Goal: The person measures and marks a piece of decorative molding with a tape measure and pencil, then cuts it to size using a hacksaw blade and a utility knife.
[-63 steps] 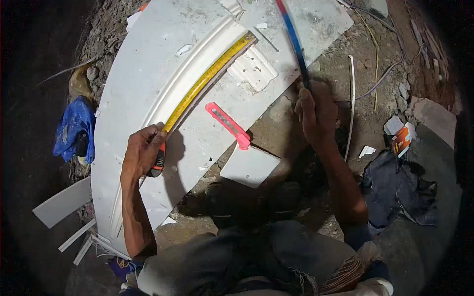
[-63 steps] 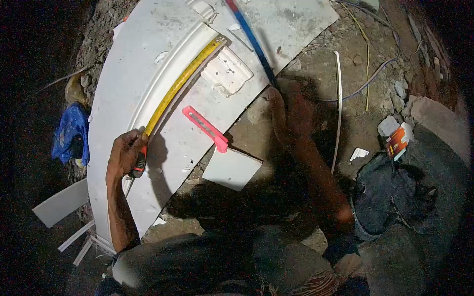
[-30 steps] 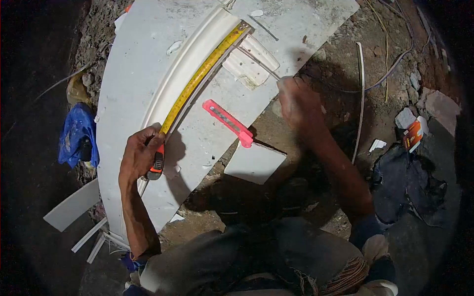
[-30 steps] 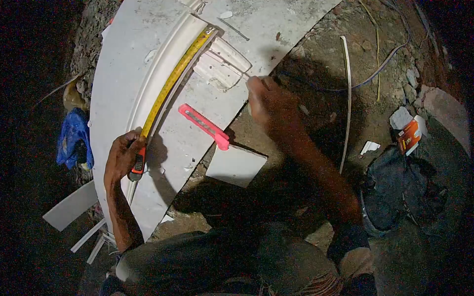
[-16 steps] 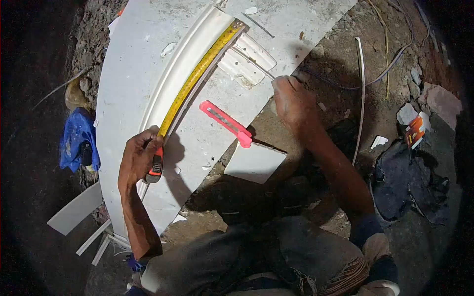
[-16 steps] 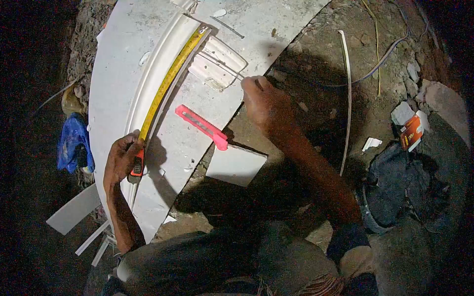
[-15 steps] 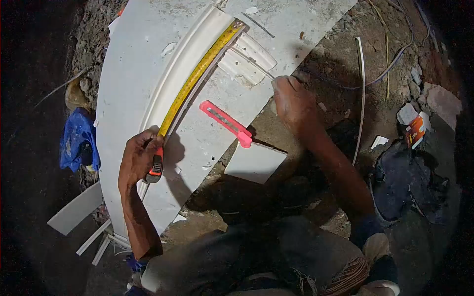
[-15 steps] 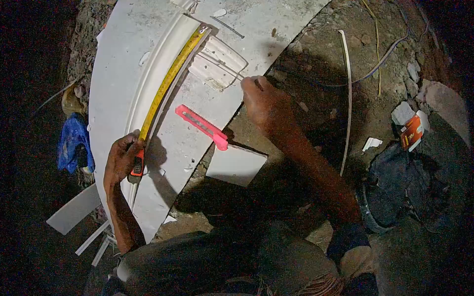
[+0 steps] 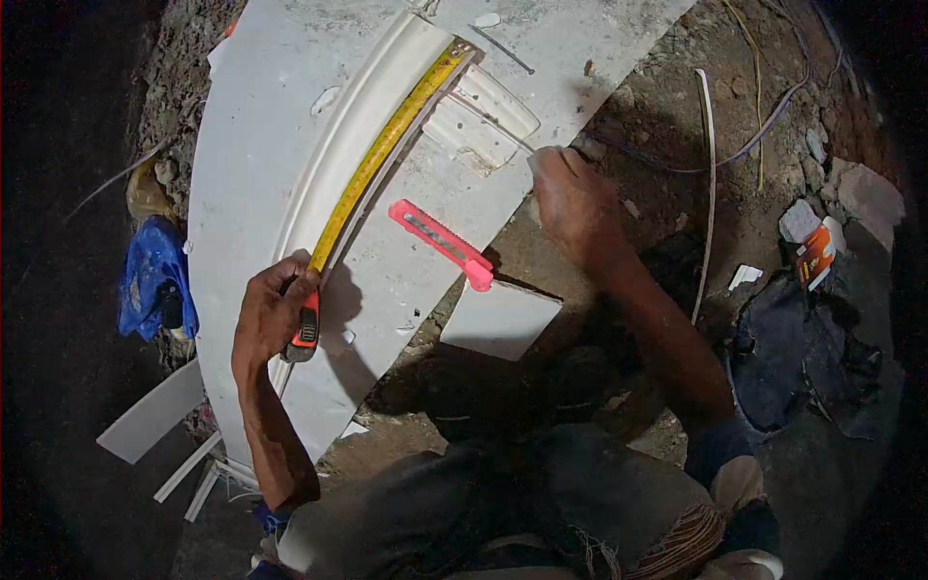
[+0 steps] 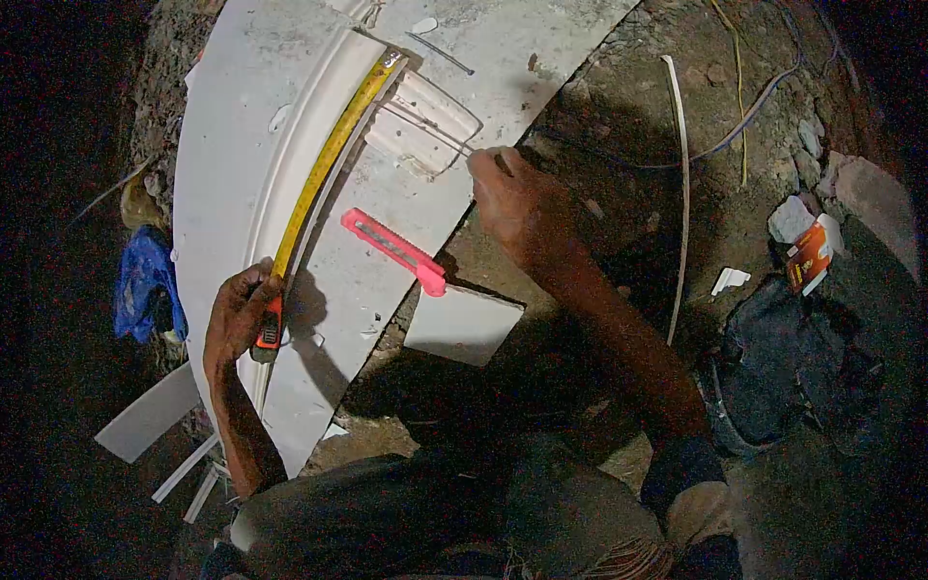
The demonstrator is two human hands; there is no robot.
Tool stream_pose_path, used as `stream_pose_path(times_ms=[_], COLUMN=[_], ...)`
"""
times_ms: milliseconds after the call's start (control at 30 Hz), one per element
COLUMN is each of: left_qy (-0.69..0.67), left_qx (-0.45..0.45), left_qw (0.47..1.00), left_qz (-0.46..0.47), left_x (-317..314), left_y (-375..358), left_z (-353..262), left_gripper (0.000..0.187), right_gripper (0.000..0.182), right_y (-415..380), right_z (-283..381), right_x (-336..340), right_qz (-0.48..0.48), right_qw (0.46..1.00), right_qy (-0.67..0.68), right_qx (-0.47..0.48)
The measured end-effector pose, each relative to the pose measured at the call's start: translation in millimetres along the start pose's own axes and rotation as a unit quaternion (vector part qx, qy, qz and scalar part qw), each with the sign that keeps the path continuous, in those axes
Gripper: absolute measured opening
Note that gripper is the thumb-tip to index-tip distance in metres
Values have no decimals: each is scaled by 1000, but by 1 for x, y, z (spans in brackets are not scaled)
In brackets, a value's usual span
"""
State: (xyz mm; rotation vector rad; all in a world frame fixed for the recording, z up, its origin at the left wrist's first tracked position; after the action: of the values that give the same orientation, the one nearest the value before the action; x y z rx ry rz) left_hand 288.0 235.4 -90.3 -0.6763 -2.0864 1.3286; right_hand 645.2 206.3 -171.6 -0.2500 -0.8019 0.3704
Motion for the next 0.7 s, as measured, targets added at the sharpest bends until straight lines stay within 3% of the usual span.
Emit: stream_pose_path(times_ms=[67, 200, 300, 633, 700], left_qy=[-2, 4, 0, 12, 12], left_qx=[17, -13, -52, -33, -37], left_qw=[1000, 999, 999, 999, 999], left_qz=[0, 33, 3, 2, 5], left_x=[0, 2, -1, -2, 0], left_y=[0, 1, -1, 0, 2], left_z=[0, -1, -1, -1, 2], left_gripper=[44, 24, 21, 23, 24], right_gripper=[15, 17, 16, 13, 10], right_y=[-1, 1, 2, 3, 5], right_z=[1, -5, -6, 3, 6], right_x=[0, -5, -7, 4, 7], right_qz=[-12, -20, -22, 3, 49], right_qw=[1000, 999, 999, 1000, 998], right_qy=[8, -10, -15, 10, 0], right_qx=[6, 27, 24, -17, -48])
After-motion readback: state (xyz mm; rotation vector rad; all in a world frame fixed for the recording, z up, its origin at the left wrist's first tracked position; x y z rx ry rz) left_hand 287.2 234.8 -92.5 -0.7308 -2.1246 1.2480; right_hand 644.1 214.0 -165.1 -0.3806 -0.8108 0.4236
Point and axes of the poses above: each hand's wrist, its own y-axis towards the middle knuckle, its own x-axis out of the back of the hand, z = x × y, the point moved 2 cm from there along y, towards the middle knuckle, and after that the axes turned 13 degrees about z, right-handed, at the moved point
